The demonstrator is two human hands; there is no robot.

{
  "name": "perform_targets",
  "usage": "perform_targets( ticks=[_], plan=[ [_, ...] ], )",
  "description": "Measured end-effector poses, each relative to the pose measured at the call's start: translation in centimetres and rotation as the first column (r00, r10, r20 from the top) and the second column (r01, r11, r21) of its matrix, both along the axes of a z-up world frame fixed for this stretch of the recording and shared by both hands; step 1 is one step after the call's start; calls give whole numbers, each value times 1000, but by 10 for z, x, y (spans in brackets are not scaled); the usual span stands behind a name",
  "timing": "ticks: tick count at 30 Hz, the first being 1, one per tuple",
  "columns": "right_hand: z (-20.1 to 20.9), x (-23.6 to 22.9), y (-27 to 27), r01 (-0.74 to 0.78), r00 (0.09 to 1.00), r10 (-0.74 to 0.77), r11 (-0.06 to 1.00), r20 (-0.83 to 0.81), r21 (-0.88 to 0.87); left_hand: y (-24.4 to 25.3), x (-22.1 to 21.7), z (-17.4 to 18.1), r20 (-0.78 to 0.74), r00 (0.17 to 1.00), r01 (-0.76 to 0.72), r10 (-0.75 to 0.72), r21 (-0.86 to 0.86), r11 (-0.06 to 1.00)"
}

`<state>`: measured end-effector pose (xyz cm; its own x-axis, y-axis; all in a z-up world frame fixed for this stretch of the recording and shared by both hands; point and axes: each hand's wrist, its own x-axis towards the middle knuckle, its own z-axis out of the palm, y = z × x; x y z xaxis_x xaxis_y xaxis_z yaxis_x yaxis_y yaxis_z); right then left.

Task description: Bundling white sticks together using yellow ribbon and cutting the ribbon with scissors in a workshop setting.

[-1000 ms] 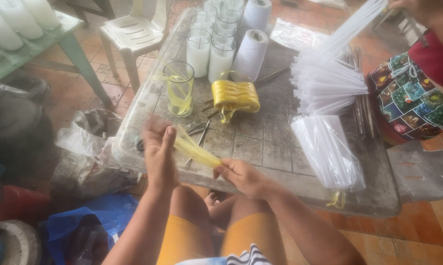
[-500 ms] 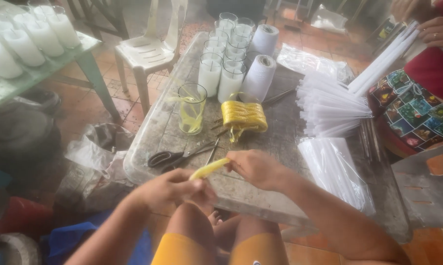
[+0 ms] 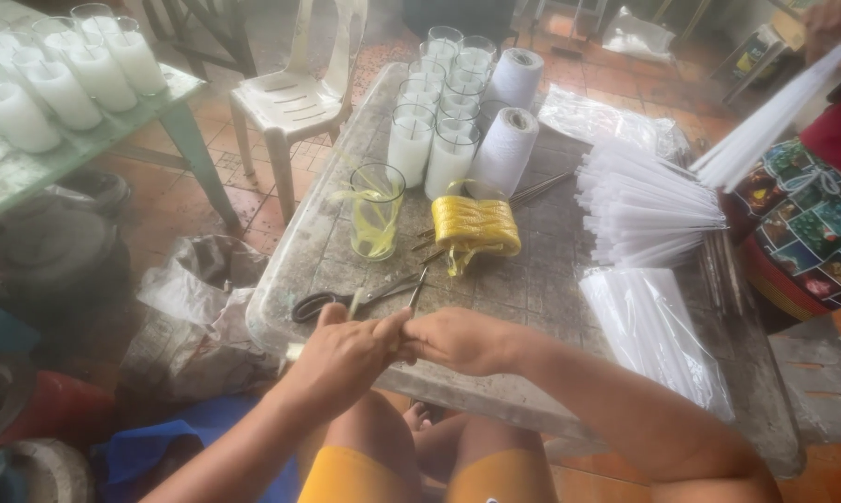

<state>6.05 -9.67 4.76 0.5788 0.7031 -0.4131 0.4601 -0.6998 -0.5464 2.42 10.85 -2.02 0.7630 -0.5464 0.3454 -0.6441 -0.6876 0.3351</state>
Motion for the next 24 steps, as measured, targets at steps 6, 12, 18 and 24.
perform_targets(
  ticks=[6, 12, 18, 24],
  plan=[
    [-5, 16, -6, -73, 976, 49, 991, 214, 108, 29, 2, 21, -325, 946, 48, 3, 149, 988],
    [19, 15, 8, -121, 992, 115, 839, 45, 530, 27, -16, 47, -204, 253, -308, -946, -944, 121],
    [21, 24, 21, -36, 996, 9, 950, 89, 310, 34, 10, 35, 179, 982, 86, -56, -162, 983],
    [21, 72, 31, -40, 982, -36, 922, 187, 386, 83, 23, 57, 229, 949, -209, 217, -59, 976]
  ],
)
